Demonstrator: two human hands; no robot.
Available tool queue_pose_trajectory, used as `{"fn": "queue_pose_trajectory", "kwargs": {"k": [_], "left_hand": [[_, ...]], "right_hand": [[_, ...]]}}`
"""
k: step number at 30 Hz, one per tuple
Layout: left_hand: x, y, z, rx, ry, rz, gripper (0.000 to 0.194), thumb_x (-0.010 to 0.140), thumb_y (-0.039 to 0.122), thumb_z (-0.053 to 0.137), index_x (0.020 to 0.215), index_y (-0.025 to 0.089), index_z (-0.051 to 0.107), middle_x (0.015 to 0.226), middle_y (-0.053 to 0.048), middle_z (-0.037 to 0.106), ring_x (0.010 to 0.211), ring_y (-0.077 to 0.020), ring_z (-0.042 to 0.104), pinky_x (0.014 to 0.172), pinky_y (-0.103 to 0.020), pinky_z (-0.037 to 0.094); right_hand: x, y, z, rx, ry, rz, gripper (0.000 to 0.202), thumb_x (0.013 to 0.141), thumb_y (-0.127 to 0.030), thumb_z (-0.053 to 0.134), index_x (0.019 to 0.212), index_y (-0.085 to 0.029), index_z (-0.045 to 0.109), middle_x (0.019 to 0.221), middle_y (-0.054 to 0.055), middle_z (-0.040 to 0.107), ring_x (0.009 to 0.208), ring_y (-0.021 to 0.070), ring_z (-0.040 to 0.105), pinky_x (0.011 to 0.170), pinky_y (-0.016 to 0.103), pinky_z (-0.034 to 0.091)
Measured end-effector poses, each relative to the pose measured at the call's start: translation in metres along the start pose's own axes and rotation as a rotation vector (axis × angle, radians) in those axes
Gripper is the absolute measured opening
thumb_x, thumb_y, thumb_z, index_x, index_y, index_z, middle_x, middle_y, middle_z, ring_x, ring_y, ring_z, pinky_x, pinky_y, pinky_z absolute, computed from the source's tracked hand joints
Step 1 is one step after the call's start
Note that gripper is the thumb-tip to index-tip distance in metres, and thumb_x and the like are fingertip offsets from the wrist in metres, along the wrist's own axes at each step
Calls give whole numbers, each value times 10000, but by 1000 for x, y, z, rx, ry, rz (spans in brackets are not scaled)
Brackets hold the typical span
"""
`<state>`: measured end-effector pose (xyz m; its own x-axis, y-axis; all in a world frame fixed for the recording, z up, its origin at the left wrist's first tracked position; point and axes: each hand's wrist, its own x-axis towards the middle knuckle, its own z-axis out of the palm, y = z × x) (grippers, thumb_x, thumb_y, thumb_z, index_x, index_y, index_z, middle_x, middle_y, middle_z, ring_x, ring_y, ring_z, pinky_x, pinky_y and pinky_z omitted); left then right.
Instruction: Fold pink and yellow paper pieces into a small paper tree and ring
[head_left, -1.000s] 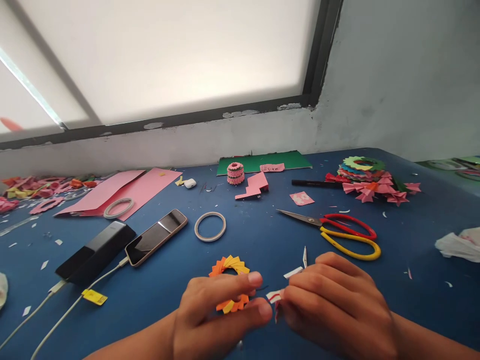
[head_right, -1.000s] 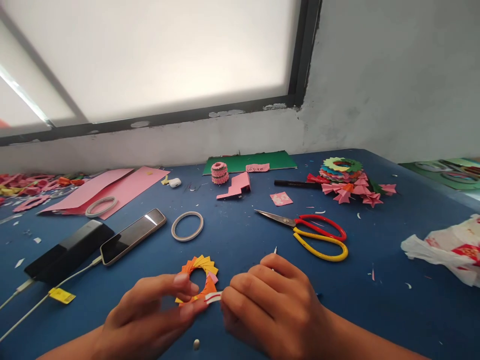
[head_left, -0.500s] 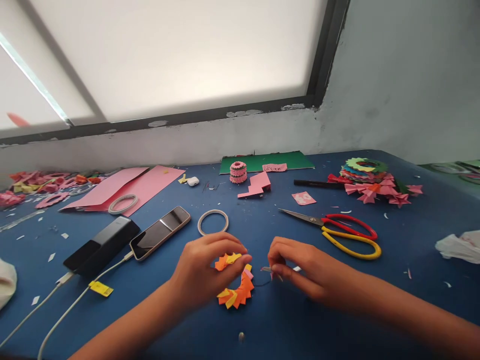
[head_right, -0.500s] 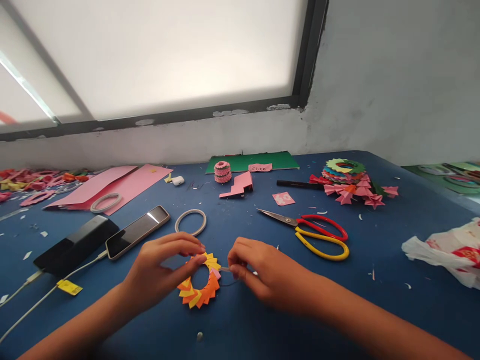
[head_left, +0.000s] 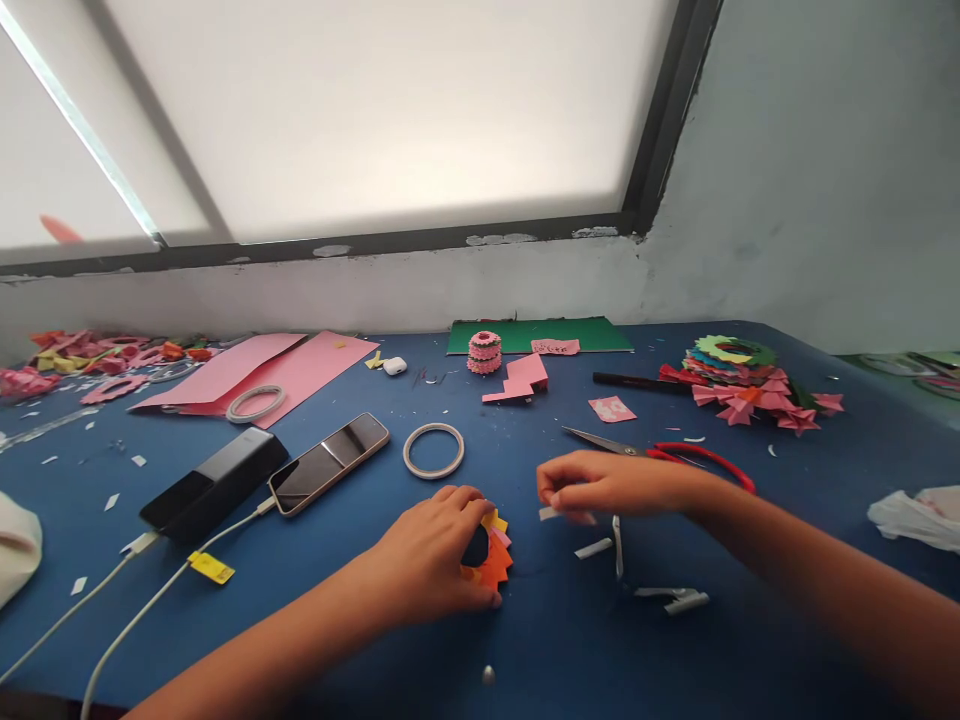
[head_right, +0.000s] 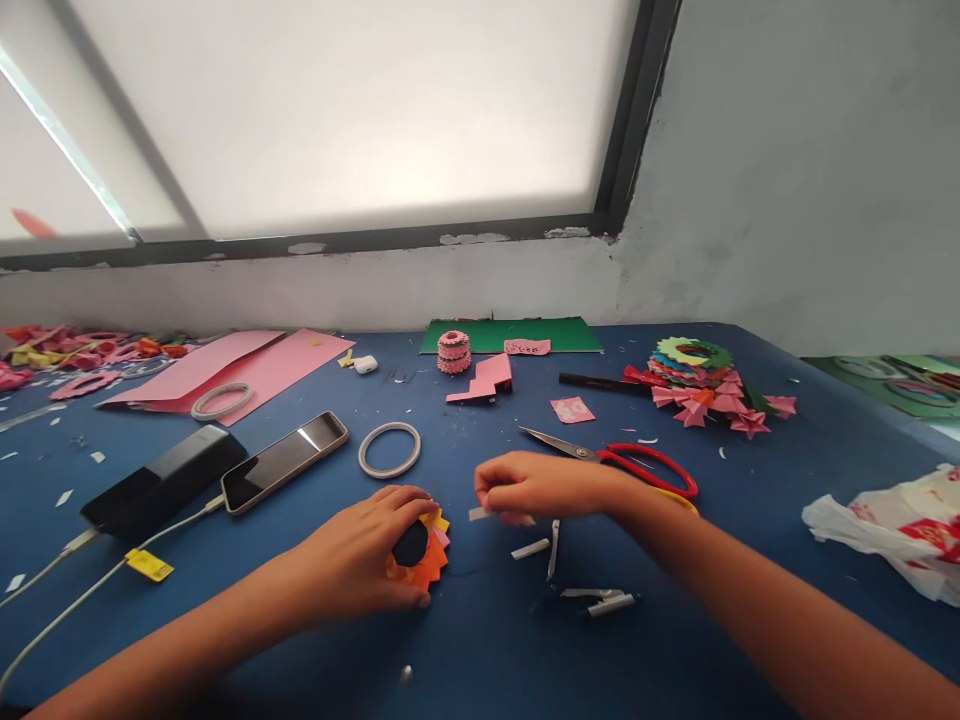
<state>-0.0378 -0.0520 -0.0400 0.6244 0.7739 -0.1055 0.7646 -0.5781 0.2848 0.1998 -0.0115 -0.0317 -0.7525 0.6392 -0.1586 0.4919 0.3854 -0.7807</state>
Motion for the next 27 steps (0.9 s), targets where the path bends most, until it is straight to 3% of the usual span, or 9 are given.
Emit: {"fn": "queue_pose_trajectory", "kwargs": {"k": [3, 7, 12, 19, 27], "left_hand": [[2, -2, 2, -1, 21, 2, 598, 647, 397, 768, 1164, 158, 586, 1223, -111, 596, 1119, -307, 561, 918, -429, 490], [4, -4, 5, -8, 37, 6, 628, 629, 467, 783, 1144, 162, 595, 1237, -116, 592, 1122, -312, 564, 925, -436, 483], [6, -9, 7, -26, 24, 10, 688, 594, 497, 804, 1159, 165, 592, 1285, -135, 557, 1166, -339, 534, 955, -451, 453], [13, -19, 8, -31, 14, 87, 280, 771, 256, 709, 1039, 201, 650, 1137, -69, 637, 1043, -248, 599, 877, -343, 482], [17, -24, 7, 40, 4, 160, 228, 826, 106, 579, 999, 211, 686, 1054, -51, 676, 971, -218, 626, 790, -277, 492]], "right_hand": [[13, 2, 21, -16, -3, 30, 106, 802, -142, 483, 711, -185, 516, 696, -34, 555, 556, 94, 536, 485, 185, 434], [22, 3, 37, -9, 32, 74, 90, 833, -166, 428, 779, -189, 496, 748, -24, 563, 491, 79, 544, 431, 180, 421], [28, 6, 40, -46, 48, 101, 110, 844, -213, 446, 755, -191, 506, 703, -30, 578, 532, 91, 563, 563, 207, 459], [38, 4, 34, -83, -11, 134, 166, 833, -303, 487, 751, -177, 556, 668, 6, 628, 610, 145, 593, 571, 229, 419], [38, -1, 35, -62, -36, 172, 130, 811, -259, 455, 755, -173, 535, 572, -14, 606, 496, 122, 567, 497, 211, 399]]}}
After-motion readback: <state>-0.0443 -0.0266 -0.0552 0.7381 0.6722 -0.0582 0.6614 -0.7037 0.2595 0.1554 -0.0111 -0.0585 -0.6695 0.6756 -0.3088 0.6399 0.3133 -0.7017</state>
